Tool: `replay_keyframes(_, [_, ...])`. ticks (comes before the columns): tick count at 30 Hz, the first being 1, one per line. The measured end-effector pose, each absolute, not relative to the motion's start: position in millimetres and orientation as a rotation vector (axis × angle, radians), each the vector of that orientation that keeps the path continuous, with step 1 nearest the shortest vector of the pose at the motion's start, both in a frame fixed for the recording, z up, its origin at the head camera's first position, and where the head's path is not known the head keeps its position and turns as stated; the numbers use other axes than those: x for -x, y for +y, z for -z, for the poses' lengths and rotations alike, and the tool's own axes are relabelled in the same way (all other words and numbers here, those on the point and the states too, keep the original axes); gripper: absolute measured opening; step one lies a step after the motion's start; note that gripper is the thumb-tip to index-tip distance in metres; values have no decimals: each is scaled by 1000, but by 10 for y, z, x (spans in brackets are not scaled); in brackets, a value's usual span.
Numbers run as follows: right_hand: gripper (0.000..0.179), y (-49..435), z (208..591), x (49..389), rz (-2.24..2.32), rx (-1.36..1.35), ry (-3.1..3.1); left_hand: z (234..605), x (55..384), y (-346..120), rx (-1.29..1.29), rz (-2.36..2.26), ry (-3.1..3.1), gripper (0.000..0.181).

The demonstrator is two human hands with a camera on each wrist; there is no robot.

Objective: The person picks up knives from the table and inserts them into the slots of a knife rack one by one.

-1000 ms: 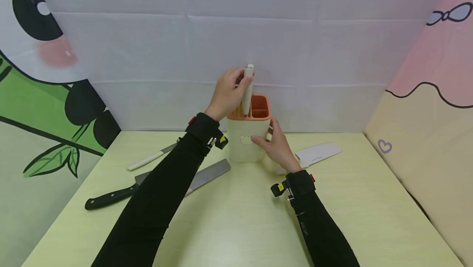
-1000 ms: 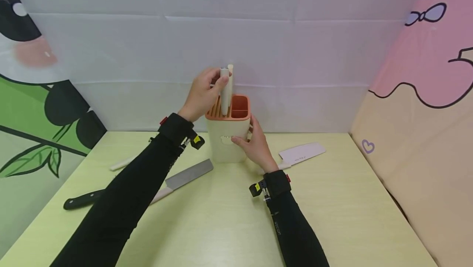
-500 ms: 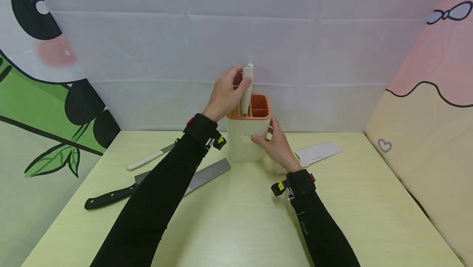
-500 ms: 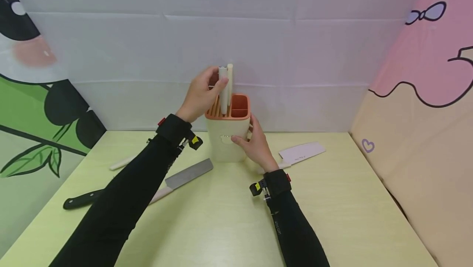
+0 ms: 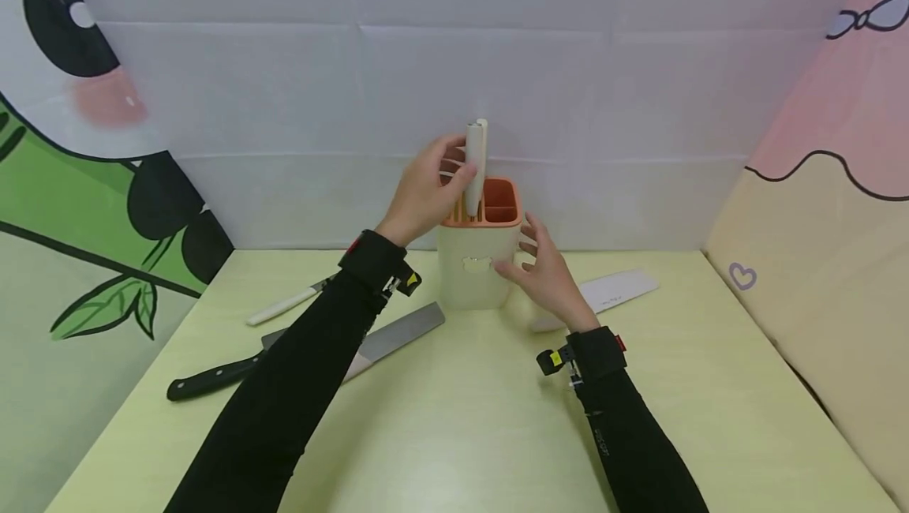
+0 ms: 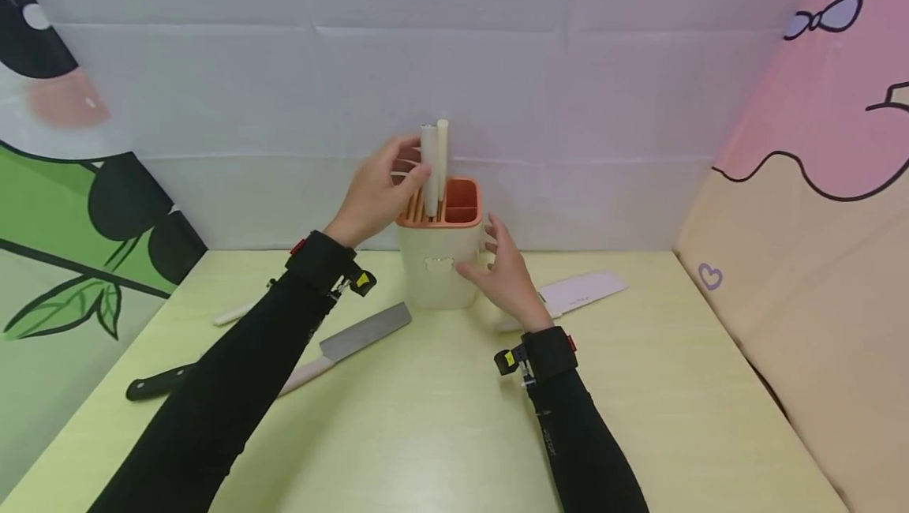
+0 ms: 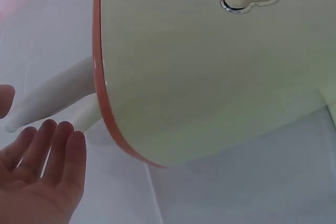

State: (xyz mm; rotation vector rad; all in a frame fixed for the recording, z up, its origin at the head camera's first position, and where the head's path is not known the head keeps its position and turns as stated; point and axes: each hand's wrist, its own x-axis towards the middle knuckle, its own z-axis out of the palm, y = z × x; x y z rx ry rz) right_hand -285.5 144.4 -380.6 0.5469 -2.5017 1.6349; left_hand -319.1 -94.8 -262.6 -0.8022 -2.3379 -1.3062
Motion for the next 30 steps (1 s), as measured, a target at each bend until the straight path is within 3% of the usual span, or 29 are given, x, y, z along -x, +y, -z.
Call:
replay_keyframes(9, [94,1816,3631,2688,-1323,-598,-2648,2725,2868,-1272,788,1148,-2323,48])
replay_keyframes(30, [83,2438,3682,2312,-836,-691,-2730,3678,2181,-1901,779,849,-2412,48])
